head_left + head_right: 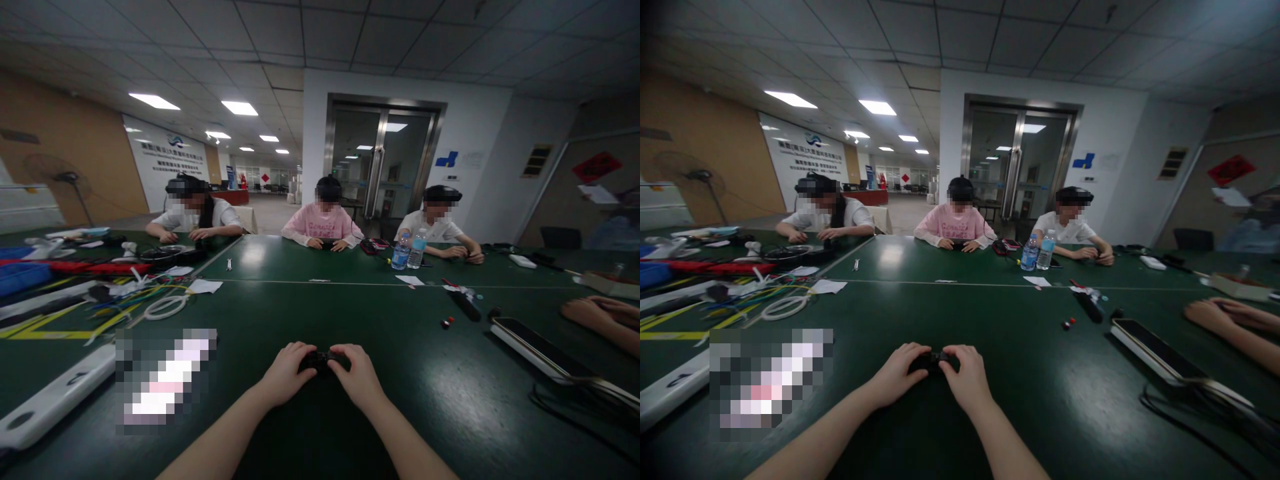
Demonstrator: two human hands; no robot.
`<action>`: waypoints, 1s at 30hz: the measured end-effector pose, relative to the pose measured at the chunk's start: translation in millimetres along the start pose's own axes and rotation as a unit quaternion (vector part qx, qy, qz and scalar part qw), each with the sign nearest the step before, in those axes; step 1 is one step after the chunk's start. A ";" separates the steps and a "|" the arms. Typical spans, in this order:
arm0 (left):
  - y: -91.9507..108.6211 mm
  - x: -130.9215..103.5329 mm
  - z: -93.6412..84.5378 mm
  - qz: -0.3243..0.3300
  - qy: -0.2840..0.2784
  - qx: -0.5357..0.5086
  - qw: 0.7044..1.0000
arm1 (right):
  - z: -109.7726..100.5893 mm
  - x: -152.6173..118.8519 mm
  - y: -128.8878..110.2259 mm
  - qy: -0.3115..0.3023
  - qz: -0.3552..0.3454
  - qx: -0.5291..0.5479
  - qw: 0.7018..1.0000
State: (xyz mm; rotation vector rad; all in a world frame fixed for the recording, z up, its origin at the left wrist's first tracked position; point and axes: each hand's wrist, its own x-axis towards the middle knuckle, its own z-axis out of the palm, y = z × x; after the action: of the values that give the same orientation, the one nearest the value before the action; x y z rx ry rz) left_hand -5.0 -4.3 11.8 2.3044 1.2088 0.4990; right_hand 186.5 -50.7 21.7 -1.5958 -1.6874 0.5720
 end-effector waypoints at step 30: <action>9.5 -1.9 -4.7 -0.007 -0.010 0.011 1.000 | 7.8 1.2 -4.5 -0.087 -0.080 -0.136 0.984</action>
State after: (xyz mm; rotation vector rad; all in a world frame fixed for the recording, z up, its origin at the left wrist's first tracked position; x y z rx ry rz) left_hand -2.2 -9.3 20.9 2.3117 1.2268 0.4577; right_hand 177.7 -48.8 20.4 -1.6145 -2.0775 0.4231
